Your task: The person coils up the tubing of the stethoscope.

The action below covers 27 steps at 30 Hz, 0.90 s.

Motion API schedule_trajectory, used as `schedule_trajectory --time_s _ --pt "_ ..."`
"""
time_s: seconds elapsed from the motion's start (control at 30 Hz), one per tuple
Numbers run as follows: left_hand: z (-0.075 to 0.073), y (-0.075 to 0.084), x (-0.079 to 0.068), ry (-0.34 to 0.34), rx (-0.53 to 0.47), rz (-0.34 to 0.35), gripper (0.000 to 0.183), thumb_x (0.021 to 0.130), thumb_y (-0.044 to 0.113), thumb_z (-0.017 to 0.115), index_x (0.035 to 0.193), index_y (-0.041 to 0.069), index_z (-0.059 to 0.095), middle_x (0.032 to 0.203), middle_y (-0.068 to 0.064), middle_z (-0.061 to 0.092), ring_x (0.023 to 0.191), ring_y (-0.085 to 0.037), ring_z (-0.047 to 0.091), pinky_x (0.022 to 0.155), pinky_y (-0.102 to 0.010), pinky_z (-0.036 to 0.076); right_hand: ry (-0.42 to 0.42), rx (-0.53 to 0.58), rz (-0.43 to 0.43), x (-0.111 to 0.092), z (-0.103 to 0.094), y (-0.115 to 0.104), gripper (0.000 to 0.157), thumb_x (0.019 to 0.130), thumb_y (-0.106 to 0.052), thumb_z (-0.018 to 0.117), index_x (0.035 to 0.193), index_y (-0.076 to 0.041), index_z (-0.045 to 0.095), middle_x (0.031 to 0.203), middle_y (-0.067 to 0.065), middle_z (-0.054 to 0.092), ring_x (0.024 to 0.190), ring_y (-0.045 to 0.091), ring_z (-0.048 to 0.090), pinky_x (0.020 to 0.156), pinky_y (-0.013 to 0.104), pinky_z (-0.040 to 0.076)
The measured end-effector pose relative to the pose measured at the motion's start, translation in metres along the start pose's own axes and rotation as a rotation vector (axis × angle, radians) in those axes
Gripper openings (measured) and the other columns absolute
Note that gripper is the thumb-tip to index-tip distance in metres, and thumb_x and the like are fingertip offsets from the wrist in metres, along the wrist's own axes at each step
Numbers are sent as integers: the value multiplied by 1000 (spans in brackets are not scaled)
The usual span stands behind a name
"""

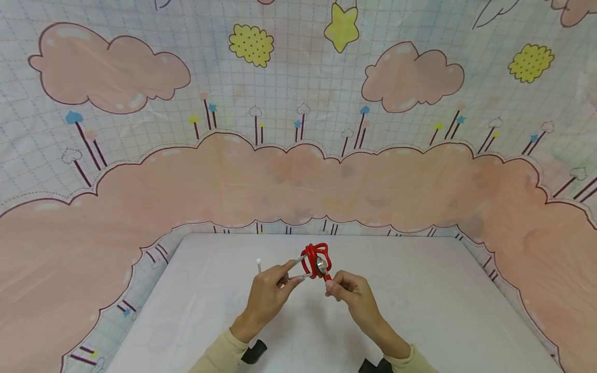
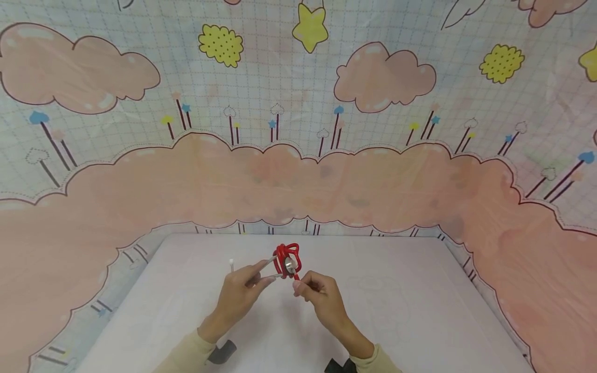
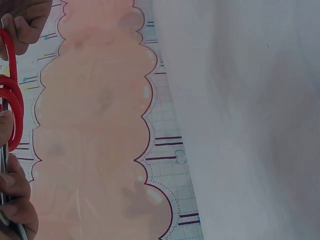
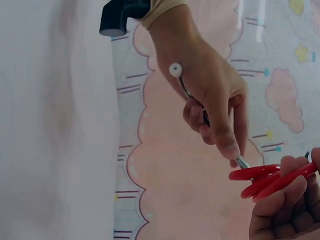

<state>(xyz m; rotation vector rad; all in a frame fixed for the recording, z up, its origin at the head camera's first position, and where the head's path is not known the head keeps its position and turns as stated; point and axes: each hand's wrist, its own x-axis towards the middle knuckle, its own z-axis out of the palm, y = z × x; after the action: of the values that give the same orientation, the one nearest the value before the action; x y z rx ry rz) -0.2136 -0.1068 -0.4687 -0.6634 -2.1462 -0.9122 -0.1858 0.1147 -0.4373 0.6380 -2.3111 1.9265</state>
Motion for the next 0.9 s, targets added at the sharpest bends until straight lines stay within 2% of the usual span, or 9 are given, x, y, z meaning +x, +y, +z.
schedule_trajectory --time_s 0.07,0.2,0.3,0.47,0.7,0.9 --pt "0 1 0 -4 7 -3 41 78 22 82 115 7 72 65 8 52 58 0 40 51 -11 35 23 2 35 0 1 0 25 96 -12 60 74 1 56 72 2 60 76 10 61 67 27 46" --pt "1 2 0 -8 35 13 42 78 23 82 115 7 71 64 8 55 59 2 42 52 -10 38 83 0 93 0 3 -2 26 96 -15 62 75 1 59 74 11 63 75 12 60 68 28 46" --pt "1 4 0 -6 46 21 42 78 23 82 115 6 71 64 7 56 57 0 45 52 -9 39 135 -1 118 1 5 -3 26 95 -17 64 76 1 62 74 15 64 70 14 58 65 28 47" --pt "2 6 -2 5 74 6 42 77 22 83 114 6 72 64 6 58 55 -5 49 51 -10 40 204 12 142 2 8 -2 26 93 -16 67 74 2 64 72 15 66 63 14 55 60 25 49" --pt "2 8 -4 20 155 47 42 83 31 77 117 6 70 70 1 68 58 -7 62 56 -12 49 241 7 173 5 11 -1 26 93 -13 65 70 -1 65 67 10 65 60 12 55 58 24 47" --pt "4 7 -6 43 181 85 43 87 36 72 116 4 71 71 -1 70 58 -10 66 55 -15 51 260 36 181 5 12 -1 26 92 -13 65 71 3 64 67 12 64 60 12 56 57 25 48"
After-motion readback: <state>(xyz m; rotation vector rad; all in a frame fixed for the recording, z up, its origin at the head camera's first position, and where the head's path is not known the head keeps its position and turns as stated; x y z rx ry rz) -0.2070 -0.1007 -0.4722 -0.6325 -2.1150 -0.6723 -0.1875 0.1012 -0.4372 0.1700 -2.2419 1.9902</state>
